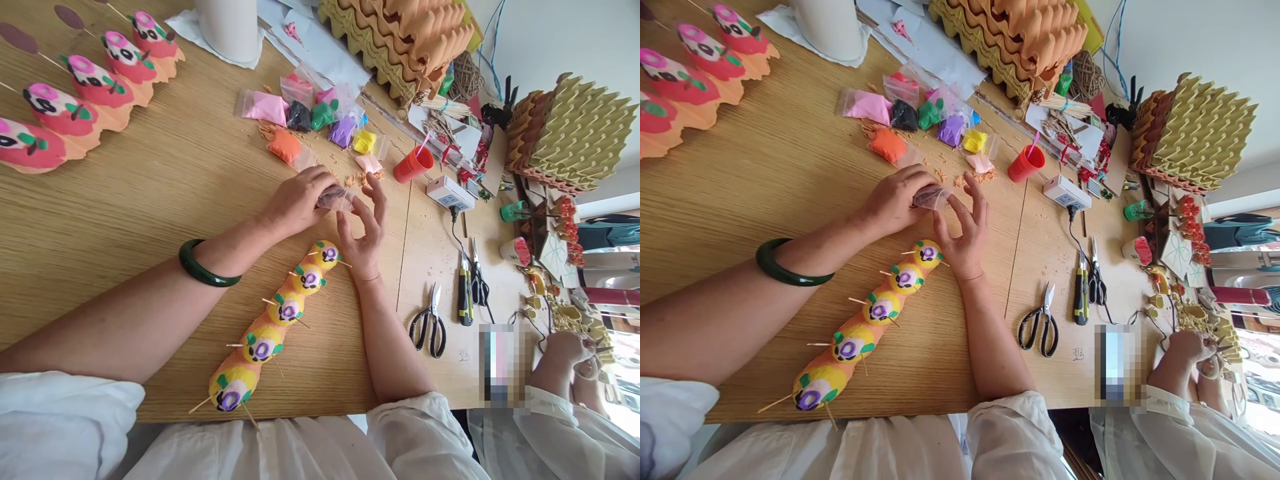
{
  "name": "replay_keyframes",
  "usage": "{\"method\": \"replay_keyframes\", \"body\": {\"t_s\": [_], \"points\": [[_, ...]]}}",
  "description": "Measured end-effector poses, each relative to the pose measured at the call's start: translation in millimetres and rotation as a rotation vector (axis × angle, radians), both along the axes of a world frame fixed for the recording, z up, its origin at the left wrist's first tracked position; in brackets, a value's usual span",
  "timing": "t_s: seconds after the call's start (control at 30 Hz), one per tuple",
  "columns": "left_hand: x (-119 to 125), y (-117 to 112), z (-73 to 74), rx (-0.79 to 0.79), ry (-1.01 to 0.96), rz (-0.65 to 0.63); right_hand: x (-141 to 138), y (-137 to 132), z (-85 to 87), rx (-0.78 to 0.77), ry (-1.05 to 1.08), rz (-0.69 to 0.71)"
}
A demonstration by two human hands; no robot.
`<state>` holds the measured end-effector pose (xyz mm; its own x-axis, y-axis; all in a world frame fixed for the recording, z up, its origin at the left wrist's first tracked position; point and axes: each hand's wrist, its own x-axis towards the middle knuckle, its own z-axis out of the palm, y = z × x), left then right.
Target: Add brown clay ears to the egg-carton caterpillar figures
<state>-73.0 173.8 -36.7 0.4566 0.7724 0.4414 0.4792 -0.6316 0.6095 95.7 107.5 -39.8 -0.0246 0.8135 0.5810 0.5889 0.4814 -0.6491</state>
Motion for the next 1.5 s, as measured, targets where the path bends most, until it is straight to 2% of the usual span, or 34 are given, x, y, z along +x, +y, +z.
{"method": "replay_keyframes", "body": {"t_s": [0.13, 0.3, 0.5, 0.63, 0.77, 0.9, 1.17, 1.3, 1.5], "points": [[0.4, -1.9, 3.1, -0.004, 0.027, 0.022, -0.3, 5.7, -9.3, 0.138, -0.135, 0.02], [0.3, -1.1, 3.1, 0.007, 0.037, 0.045, -1.3, 5.1, -10.2, 0.127, -0.178, 0.103], [2.0, -2.9, 1.1, -0.011, 0.053, 0.044, 0.6, 2.7, -6.8, 0.114, -0.156, 0.043], [1.7, -0.7, -0.3, -0.038, -0.014, 0.011, -0.2, 2.4, -5.4, 0.064, -0.175, 0.099], [-0.7, 2.3, -1.7, -0.063, -0.057, -0.021, -0.3, 4.7, -6.3, 0.108, -0.158, 0.127], [-0.2, 2.8, -2.7, -0.062, -0.07, 0.003, -0.6, 5.5, -6.9, 0.144, -0.161, 0.148], [0.2, 2.9, -5.2, -0.077, -0.107, 0.0, 1.2, 0.5, -3.0, -0.086, -0.225, 0.203], [-0.1, 2.3, -5.7, -0.099, -0.129, -0.026, 2.1, 3.8, -6.9, -0.079, -0.121, 0.264], [3.1, 2.0, -2.6, -0.12, -0.154, -0.052, 0.5, 1.8, -10.9, -0.059, -0.011, 0.084]]}}
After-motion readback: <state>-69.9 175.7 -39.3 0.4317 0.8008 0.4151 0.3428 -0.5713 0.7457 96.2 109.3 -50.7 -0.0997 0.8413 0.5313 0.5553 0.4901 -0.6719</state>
